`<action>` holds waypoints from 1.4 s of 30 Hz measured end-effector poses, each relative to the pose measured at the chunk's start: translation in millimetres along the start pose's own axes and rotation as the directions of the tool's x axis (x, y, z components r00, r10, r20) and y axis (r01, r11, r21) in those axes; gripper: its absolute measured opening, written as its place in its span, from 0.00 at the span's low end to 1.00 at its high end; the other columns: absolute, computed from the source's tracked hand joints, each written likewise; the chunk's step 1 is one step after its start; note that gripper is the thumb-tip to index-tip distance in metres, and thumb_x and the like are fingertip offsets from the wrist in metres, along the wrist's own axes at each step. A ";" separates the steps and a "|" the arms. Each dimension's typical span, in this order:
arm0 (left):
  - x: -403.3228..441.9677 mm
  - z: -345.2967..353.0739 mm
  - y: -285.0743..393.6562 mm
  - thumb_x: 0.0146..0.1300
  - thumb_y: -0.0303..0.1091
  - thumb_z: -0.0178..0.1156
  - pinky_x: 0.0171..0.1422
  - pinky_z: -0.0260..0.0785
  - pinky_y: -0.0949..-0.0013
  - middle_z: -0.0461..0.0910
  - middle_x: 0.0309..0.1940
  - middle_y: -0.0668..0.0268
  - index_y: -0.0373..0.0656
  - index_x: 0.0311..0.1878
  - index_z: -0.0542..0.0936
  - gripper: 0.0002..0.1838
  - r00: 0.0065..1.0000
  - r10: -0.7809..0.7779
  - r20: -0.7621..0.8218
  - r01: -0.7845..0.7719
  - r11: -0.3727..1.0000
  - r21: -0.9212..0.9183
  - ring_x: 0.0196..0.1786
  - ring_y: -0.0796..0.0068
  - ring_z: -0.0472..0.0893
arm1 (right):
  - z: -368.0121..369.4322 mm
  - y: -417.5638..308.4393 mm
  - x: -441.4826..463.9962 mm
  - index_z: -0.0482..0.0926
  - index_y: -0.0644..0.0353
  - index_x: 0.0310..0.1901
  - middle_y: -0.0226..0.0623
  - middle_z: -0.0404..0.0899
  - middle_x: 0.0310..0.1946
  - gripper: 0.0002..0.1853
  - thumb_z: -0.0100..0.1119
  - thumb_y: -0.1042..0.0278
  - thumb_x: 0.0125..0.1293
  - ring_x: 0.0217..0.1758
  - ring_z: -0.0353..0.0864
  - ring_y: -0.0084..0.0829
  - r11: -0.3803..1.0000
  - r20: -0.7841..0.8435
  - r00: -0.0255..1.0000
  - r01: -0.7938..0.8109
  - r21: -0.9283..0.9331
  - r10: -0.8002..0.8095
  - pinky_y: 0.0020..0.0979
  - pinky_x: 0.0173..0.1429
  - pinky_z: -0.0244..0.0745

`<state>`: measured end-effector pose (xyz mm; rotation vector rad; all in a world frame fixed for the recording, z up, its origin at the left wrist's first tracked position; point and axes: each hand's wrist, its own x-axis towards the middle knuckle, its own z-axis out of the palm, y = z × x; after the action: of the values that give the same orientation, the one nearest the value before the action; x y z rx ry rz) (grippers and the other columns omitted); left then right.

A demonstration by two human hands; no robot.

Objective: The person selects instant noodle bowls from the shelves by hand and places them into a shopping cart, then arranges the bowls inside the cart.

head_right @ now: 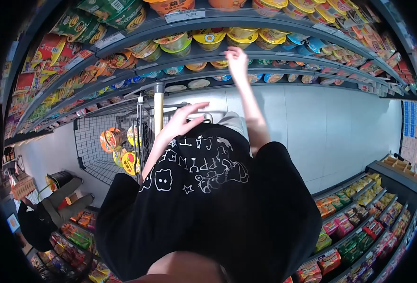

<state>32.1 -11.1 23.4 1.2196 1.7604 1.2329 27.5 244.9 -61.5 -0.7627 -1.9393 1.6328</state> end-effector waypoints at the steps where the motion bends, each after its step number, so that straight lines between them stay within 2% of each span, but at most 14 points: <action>1: -2.6 4.8 -14.8 0.57 0.38 0.52 0.57 0.61 0.65 0.71 0.49 0.53 0.42 0.57 0.64 0.24 0.993 -0.051 0.110 0.053 0.998 -0.022 0.52 0.61 0.72 | -18.3 -0.3 16.6 0.71 0.65 0.45 0.41 0.78 0.35 0.18 0.50 0.59 0.59 0.35 0.78 0.26 0.976 0.012 0.976 -0.217 0.004 0.217 0.23 0.37 0.73; 2: -6.3 5.2 -30.4 0.57 0.40 0.52 0.56 0.62 0.65 0.72 0.48 0.52 0.42 0.58 0.63 0.25 0.955 -0.183 0.233 0.159 0.980 0.120 0.51 0.60 0.73 | -32.3 -4.2 30.6 0.69 0.65 0.48 0.41 0.78 0.36 0.26 0.49 0.50 0.57 0.37 0.78 0.29 0.933 0.004 0.935 -0.355 0.065 0.355 0.25 0.36 0.75; 4: -7.3 5.2 -32.9 0.57 0.42 0.52 0.55 0.63 0.64 0.72 0.47 0.51 0.43 0.58 0.62 0.27 0.720 -0.656 0.228 0.417 0.671 0.613 0.50 0.59 0.73 | -49.1 -21.4 48.7 0.54 0.57 0.58 0.47 0.76 0.38 0.33 0.46 0.44 0.57 0.36 0.79 0.39 0.899 -0.027 0.909 -0.406 0.167 0.416 0.30 0.34 0.76; 8: -8.5 -1.2 -27.0 0.57 0.42 0.53 0.54 0.64 0.64 0.73 0.45 0.50 0.44 0.58 0.62 0.26 0.799 -0.577 0.167 0.392 0.712 0.583 0.49 0.59 0.74 | -56.0 -26.7 85.5 0.44 0.52 0.59 0.52 0.75 0.39 0.29 0.40 0.51 0.62 0.34 0.79 0.43 0.849 0.004 0.876 -0.467 0.248 0.481 0.34 0.35 0.77; 10: -6.5 -4.6 -23.2 0.58 0.40 0.53 0.52 0.65 0.65 0.73 0.45 0.50 0.43 0.57 0.63 0.25 0.957 -0.275 0.093 0.274 0.962 0.021 0.49 0.59 0.74 | -56.6 -17.5 99.8 0.42 0.52 0.59 0.54 0.74 0.40 0.27 0.38 0.54 0.64 0.34 0.79 0.44 0.837 0.023 0.871 -0.479 0.264 0.491 0.35 0.35 0.78; 13: -5.3 -5.3 -22.9 0.58 0.36 0.52 0.52 0.65 0.66 0.73 0.45 0.50 0.42 0.56 0.64 0.23 0.959 -0.285 0.003 0.284 0.956 0.070 0.49 0.61 0.74 | -52.1 -0.5 105.2 0.32 0.60 0.59 0.61 0.73 0.38 0.28 0.35 0.72 0.64 0.33 0.79 0.49 0.750 0.160 0.916 -0.393 0.532 0.367 0.38 0.35 0.80; 18: -2.3 -4.4 -18.8 0.57 0.38 0.52 0.52 0.64 0.63 0.75 0.42 0.50 0.41 0.53 0.67 0.21 0.979 -0.195 -0.056 0.198 0.979 0.053 0.48 0.57 0.74 | -54.0 -0.5 79.1 0.40 0.70 0.57 0.68 0.70 0.38 0.25 0.37 0.75 0.63 0.36 0.77 0.51 0.762 0.106 0.954 -0.288 0.581 0.279 0.37 0.36 0.80; 20: -1.1 -4.8 -22.4 0.57 0.37 0.52 0.52 0.64 0.63 0.74 0.42 0.51 0.40 0.52 0.68 0.21 0.979 -0.186 -0.080 0.188 0.982 0.023 0.48 0.57 0.73 | -59.2 -15.9 47.1 0.47 0.70 0.56 0.65 0.69 0.41 0.23 0.42 0.74 0.63 0.39 0.77 0.50 0.850 0.180 0.971 -0.224 0.477 0.155 0.36 0.39 0.79; 24: 0.5 -6.3 -21.6 0.56 0.37 0.52 0.55 0.61 0.63 0.72 0.46 0.51 0.38 0.53 0.67 0.22 0.975 -0.143 -0.168 0.155 0.986 0.055 0.51 0.59 0.71 | -76.9 -19.2 -21.3 0.56 0.65 0.53 0.53 0.74 0.38 0.19 0.44 0.72 0.61 0.33 0.80 0.43 0.821 0.330 0.924 -0.335 0.462 0.192 0.34 0.34 0.79; 28: 4.3 -8.6 -15.8 0.50 0.32 0.59 0.58 0.59 0.63 0.61 0.58 0.56 0.44 0.61 0.57 0.34 0.951 -0.107 -0.289 0.143 0.984 0.108 0.59 0.64 0.64 | -87.4 -34.8 -90.0 0.55 0.65 0.55 0.51 0.75 0.35 0.22 0.46 0.70 0.61 0.29 0.80 0.37 0.738 0.535 0.812 -0.507 0.447 0.234 0.30 0.30 0.79; 30: 8.6 -8.9 -8.7 0.36 0.36 0.69 0.67 0.45 0.64 0.54 0.61 0.53 0.38 0.62 0.52 0.49 0.976 0.001 -0.216 0.032 0.989 0.147 0.65 0.59 0.53 | -85.9 -39.7 -112.4 0.52 0.64 0.58 0.49 0.76 0.33 0.26 0.47 0.69 0.60 0.25 0.80 0.35 0.661 0.680 0.704 -0.612 0.434 0.205 0.28 0.27 0.78; 32: 10.1 -5.0 6.1 0.31 0.38 0.72 0.68 0.44 0.63 0.54 0.61 0.52 0.39 0.62 0.51 0.54 0.986 0.042 -0.164 -0.028 0.996 0.089 0.66 0.60 0.51 | -79.8 -58.8 -125.2 0.51 0.64 0.59 0.47 0.76 0.33 0.28 0.49 0.69 0.59 0.23 0.79 0.34 0.643 0.745 0.639 -0.655 0.396 0.192 0.28 0.25 0.78; 40: 11.4 -4.3 22.7 0.28 0.38 0.74 0.58 0.61 0.66 0.65 0.51 0.58 0.37 0.57 0.58 0.49 0.965 0.011 -0.263 -0.067 0.976 -0.207 0.55 0.69 0.67 | -73.8 -91.8 -122.6 0.44 0.64 0.63 0.43 0.75 0.37 0.35 0.51 0.75 0.57 0.24 0.77 0.28 0.778 0.749 0.662 -0.481 0.403 0.021 0.27 0.33 0.74; 42: 9.0 -1.7 11.9 0.27 0.38 0.75 0.58 0.61 0.66 0.64 0.52 0.58 0.37 0.57 0.57 0.51 0.963 0.001 -0.269 -0.084 0.951 -0.298 0.55 0.70 0.66 | -76.7 -96.0 -121.8 0.41 0.62 0.64 0.39 0.69 0.49 0.44 0.60 0.72 0.50 0.40 0.75 0.25 0.806 0.790 0.613 -0.477 0.350 0.019 0.26 0.41 0.73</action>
<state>31.3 -1.7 35.2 0.9486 1.6486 1.6911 158.0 203.2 44.2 -0.0872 -1.6857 2.8745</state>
